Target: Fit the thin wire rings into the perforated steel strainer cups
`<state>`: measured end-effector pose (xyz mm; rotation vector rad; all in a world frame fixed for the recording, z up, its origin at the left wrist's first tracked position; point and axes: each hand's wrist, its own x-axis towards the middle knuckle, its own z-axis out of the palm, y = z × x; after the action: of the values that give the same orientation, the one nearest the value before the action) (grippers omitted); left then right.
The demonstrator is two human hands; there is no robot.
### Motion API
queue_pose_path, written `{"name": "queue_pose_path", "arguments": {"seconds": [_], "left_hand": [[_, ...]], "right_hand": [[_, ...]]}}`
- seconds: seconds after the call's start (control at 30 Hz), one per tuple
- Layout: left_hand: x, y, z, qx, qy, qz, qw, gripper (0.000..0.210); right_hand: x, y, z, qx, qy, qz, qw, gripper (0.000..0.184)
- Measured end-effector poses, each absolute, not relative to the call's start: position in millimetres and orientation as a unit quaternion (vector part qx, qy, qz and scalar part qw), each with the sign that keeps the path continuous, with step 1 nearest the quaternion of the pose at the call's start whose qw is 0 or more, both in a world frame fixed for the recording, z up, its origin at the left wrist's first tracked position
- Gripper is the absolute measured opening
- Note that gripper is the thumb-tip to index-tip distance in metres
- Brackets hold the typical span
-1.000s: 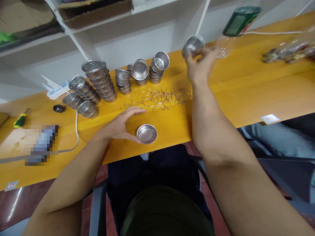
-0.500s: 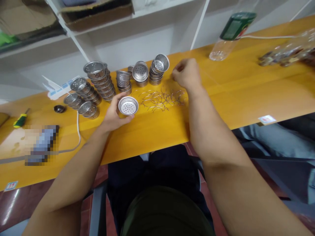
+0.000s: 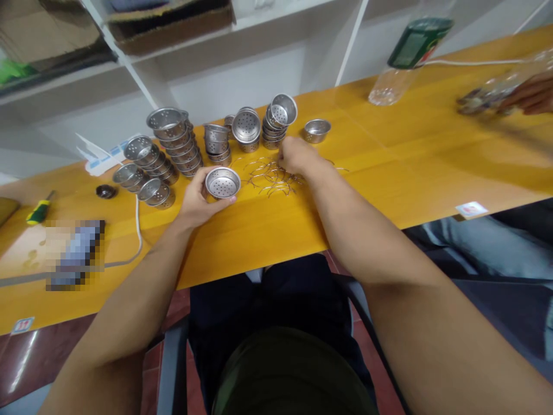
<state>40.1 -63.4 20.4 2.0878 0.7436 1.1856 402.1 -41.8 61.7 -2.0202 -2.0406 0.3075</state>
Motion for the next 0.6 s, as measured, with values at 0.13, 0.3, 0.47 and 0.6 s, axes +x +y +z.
{"name": "queue_pose_path", "arguments": {"seconds": [0.13,0.3,0.47,0.6], "left_hand": [[38.9,-63.9,23.6,0.784,0.29,0.459,0.301,0.09],[37.2,-63.6,27.8,0.781,0.298,0.483,0.26,0.086],[39.2,-60.5,20.5,0.76,0.291,0.492,0.309,0.095],[42.5,-54.7,8.0,0.753,0.266,0.506,0.326,0.11]], "right_hand": [[393.9,-56.0,79.6,-0.695,-0.704,0.097,0.112,0.018],[412.2,-69.4,92.2,-0.633,-0.726,0.162,0.214,0.021],[414.1,-75.8,93.5,-0.563,-0.738,0.209,0.306,0.017],[396.7,-78.2,90.9,-0.499,-0.717,0.253,0.416,0.034]]}}
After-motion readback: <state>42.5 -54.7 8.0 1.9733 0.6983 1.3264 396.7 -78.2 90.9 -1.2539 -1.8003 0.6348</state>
